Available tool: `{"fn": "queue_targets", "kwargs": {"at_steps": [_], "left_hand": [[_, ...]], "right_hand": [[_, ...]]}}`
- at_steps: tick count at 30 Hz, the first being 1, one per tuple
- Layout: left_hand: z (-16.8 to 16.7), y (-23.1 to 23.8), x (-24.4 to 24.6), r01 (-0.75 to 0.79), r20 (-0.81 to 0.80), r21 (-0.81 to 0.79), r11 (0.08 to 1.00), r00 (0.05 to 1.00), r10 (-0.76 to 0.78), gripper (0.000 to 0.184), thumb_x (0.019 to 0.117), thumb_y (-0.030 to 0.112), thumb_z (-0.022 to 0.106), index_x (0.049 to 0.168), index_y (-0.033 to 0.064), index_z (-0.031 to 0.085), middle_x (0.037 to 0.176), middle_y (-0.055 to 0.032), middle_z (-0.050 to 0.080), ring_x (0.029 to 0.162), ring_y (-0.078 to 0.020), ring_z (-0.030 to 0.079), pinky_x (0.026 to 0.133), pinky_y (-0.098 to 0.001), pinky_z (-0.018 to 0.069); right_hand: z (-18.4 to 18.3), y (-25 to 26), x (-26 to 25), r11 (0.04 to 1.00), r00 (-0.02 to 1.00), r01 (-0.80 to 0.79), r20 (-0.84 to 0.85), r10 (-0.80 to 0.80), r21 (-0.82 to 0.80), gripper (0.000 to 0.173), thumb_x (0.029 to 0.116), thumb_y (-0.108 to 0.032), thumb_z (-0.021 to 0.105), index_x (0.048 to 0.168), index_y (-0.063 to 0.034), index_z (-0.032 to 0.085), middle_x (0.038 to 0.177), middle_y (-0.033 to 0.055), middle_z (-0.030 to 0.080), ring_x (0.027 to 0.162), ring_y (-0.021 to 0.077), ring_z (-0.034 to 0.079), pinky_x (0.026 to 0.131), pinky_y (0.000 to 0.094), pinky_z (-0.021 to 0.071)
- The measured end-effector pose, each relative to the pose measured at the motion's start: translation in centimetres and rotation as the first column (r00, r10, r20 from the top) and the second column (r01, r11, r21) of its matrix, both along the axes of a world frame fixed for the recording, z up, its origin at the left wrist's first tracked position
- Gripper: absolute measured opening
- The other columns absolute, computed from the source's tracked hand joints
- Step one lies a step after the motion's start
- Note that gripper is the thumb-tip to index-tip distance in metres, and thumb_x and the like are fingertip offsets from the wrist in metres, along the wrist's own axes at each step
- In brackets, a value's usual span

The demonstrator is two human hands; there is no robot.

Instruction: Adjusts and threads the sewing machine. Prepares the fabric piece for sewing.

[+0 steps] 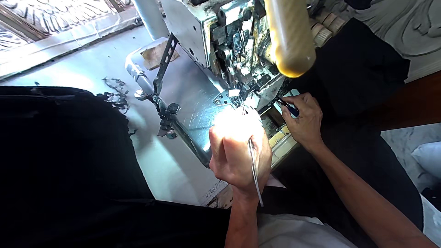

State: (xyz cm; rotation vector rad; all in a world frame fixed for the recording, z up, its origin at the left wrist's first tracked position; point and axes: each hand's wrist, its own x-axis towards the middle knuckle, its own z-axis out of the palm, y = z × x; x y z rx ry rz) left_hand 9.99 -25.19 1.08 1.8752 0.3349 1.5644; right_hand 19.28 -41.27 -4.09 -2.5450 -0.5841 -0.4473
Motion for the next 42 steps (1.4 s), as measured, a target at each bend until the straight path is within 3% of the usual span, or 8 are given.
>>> {"fn": "queue_targets", "kwargs": {"at_steps": [11,16,34,42], "left_hand": [[-0.18,0.05,-0.12,-0.008,-0.003,-0.013,1.0,1.0,0.008,0.013,0.0908,0.005,0.065,0.083,0.005,0.056,0.084,-0.0041,0.055,0.083,-0.0055,0.061,0.073,-0.0157,0.0517],[0.0,-0.03,-0.04,0.008,0.006,-0.019,1.0,1.0,-0.008,0.008,0.0919,0.005,0.065,0.088,0.0031,0.058,0.088,-0.0038,0.055,0.087,-0.0049,0.06,0.076,-0.0144,0.0503],[-0.01,-0.03,-0.01,-0.006,-0.001,-0.013,1.0,1.0,0.006,0.012,0.0913,0.005,0.066,0.085,0.004,0.056,0.086,-0.0038,0.054,0.083,-0.0054,0.059,0.072,-0.015,0.0494],[-0.08,0.1,-0.06,0.031,0.017,-0.009,0.999,0.999,-0.031,0.011,0.0921,0.004,0.066,0.085,0.0035,0.058,0.088,-0.0047,0.056,0.087,-0.0069,0.062,0.076,-0.0168,0.0536]], "right_hand": [[0.05,0.07,0.01,1.0,1.0,-0.006,0.008,0.006,0.006,0.03,0.0997,-0.024,0.064,0.123,-0.0072,0.072,0.107,0.0166,0.063,0.095,0.032,0.062,0.078,0.0459,0.0507],[0.04,0.07,-0.02,1.0,1.0,-0.009,0.011,0.009,0.005,0.029,0.0994,-0.023,0.064,0.123,-0.0069,0.071,0.106,0.0164,0.063,0.095,0.032,0.061,0.078,0.0459,0.0507],[-0.03,0.02,0.04,1.0,1.0,0.003,0.003,-0.003,-0.001,0.031,0.0998,-0.026,0.063,0.123,-0.0075,0.071,0.106,0.0158,0.062,0.094,0.0312,0.061,0.078,0.0455,0.0504],[0.1,0.09,0.01,1.0,1.0,0.004,-0.006,-0.004,0.009,0.031,0.1,-0.025,0.064,0.123,-0.0072,0.071,0.108,0.0167,0.063,0.095,0.032,0.062,0.079,0.0465,0.0509]]}}
